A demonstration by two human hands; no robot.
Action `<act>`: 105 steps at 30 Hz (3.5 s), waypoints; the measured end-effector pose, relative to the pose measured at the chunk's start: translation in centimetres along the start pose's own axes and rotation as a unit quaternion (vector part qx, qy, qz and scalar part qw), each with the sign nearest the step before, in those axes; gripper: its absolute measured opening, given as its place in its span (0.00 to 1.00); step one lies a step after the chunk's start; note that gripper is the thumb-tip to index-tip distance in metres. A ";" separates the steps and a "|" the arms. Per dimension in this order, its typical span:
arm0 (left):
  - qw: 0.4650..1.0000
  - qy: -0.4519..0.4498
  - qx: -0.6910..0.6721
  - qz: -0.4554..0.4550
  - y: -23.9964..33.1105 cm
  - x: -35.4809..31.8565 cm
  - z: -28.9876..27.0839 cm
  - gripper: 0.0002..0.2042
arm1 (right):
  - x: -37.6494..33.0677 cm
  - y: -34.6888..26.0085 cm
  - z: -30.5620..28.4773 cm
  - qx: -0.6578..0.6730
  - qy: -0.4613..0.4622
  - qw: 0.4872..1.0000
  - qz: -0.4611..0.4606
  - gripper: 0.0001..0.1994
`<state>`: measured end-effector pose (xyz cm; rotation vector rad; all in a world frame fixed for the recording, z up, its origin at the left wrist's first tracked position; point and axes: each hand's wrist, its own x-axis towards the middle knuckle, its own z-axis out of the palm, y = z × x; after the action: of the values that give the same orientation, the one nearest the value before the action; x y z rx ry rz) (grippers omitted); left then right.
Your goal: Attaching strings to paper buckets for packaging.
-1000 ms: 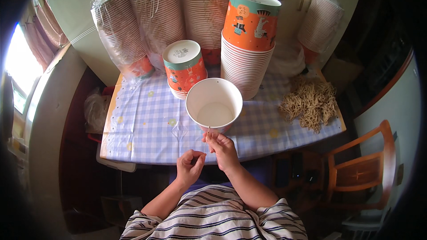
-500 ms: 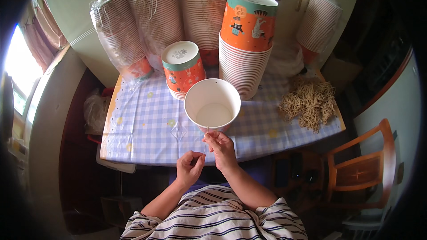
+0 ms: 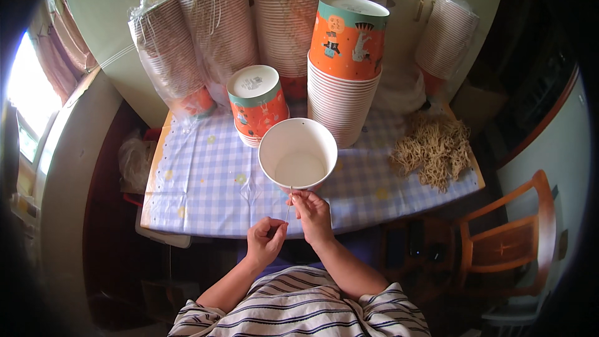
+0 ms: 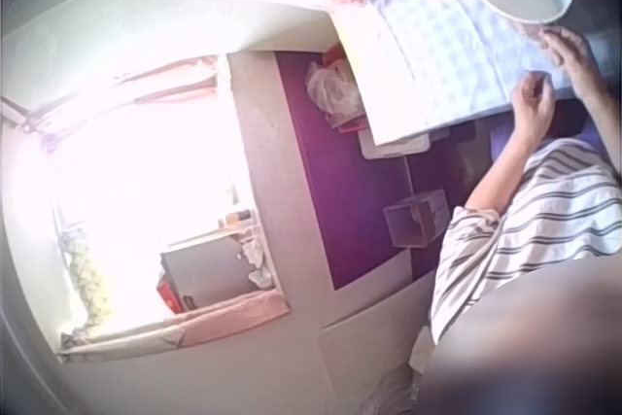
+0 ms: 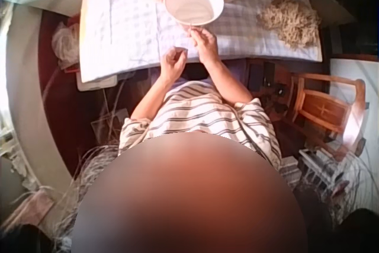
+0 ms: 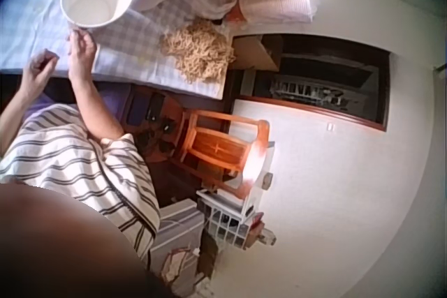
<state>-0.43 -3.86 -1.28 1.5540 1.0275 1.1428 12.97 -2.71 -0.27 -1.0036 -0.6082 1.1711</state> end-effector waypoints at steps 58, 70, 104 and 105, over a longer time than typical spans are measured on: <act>1.000 -0.009 0.020 -0.017 -0.1 0.0 0.0 0.03 | -0.3 0.7 0.3 0.080 -0.016 0.996 0.046 0.05; 0.993 -0.028 0.100 0.049 -0.2 0.1 -0.1 0.02 | 0.3 0.5 1.6 0.139 0.026 0.989 0.053 0.05; 0.872 -0.104 0.347 0.330 7.0 10.7 -1.7 0.11 | 0.5 -0.1 0.3 0.132 0.037 0.989 0.057 0.09; 0.870 -0.135 0.341 0.329 6.7 10.9 -1.6 0.09 | 0.5 0.0 0.3 0.117 0.037 0.991 0.045 0.09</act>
<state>1.05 5.35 7.67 2.6974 0.7492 0.9770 12.91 -2.13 -0.23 -0.8764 -0.3601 1.2472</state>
